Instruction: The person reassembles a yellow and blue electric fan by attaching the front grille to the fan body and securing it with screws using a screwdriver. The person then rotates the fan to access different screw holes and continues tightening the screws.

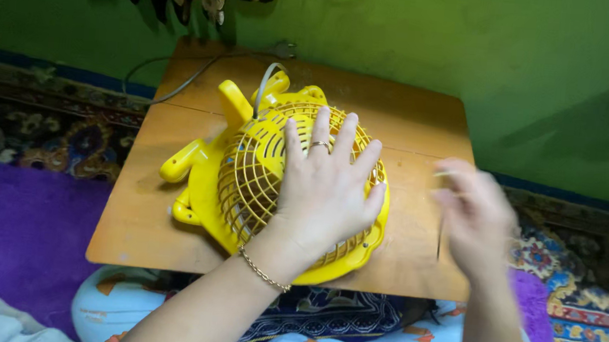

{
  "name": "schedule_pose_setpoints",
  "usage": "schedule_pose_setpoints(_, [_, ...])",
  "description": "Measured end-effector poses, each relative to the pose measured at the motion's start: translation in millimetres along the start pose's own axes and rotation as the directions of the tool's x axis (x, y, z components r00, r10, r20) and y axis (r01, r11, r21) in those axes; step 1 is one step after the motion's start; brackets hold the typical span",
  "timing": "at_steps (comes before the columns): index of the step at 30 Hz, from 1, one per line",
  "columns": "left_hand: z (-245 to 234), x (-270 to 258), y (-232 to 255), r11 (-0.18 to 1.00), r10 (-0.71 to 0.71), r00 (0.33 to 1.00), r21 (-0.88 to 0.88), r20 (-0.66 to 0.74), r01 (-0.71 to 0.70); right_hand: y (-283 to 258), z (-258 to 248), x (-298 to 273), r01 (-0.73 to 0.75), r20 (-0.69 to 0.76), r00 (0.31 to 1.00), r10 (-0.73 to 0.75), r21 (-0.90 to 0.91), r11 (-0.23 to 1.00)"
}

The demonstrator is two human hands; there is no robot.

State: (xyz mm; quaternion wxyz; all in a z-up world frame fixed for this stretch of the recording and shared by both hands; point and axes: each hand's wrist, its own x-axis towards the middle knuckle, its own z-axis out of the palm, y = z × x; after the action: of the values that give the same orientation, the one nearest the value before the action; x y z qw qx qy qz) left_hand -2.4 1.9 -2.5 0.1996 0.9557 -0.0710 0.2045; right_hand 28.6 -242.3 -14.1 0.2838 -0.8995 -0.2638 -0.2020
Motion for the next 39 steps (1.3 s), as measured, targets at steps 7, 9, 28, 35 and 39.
schedule_pose_setpoints(7, [0.8, 0.7, -1.4, 0.998, 0.045, 0.998, 0.045, -0.034, -0.044, -39.9, -34.0, -19.1, 0.074, -0.225, 0.941, 0.252, 0.866, 0.495])
schedule_pose_setpoints(9, [-0.4, 0.1, -0.6, 0.998, 0.039, 0.999, 0.058, -0.025, -0.037, -41.1, -23.4, -25.0, 0.019, -0.148, 0.948, 0.283, 0.910, 0.415])
schedule_pose_setpoints(28, [-0.2, 0.8, 0.4, 0.996, 0.044, 0.999, 0.078, -0.018, -0.043, -34.3, 3.3, -44.3, 0.023, -0.128, 0.961, 0.244, 0.919, 0.393])
schedule_pose_setpoints(35, [-0.4, 0.5, 0.1, 0.997, 0.044, 0.999, 0.065, -0.020, -0.043, -36.0, 2.4, -44.6, 0.009, -0.113, 0.964, 0.240, 0.917, 0.398])
schedule_pose_setpoints(39, [-1.1, 0.7, 0.5, 0.998, 0.036, 0.999, 0.058, -0.008, -0.035, -36.7, 3.7, -43.2, 0.017, -0.117, 0.967, 0.226, 0.916, 0.402])
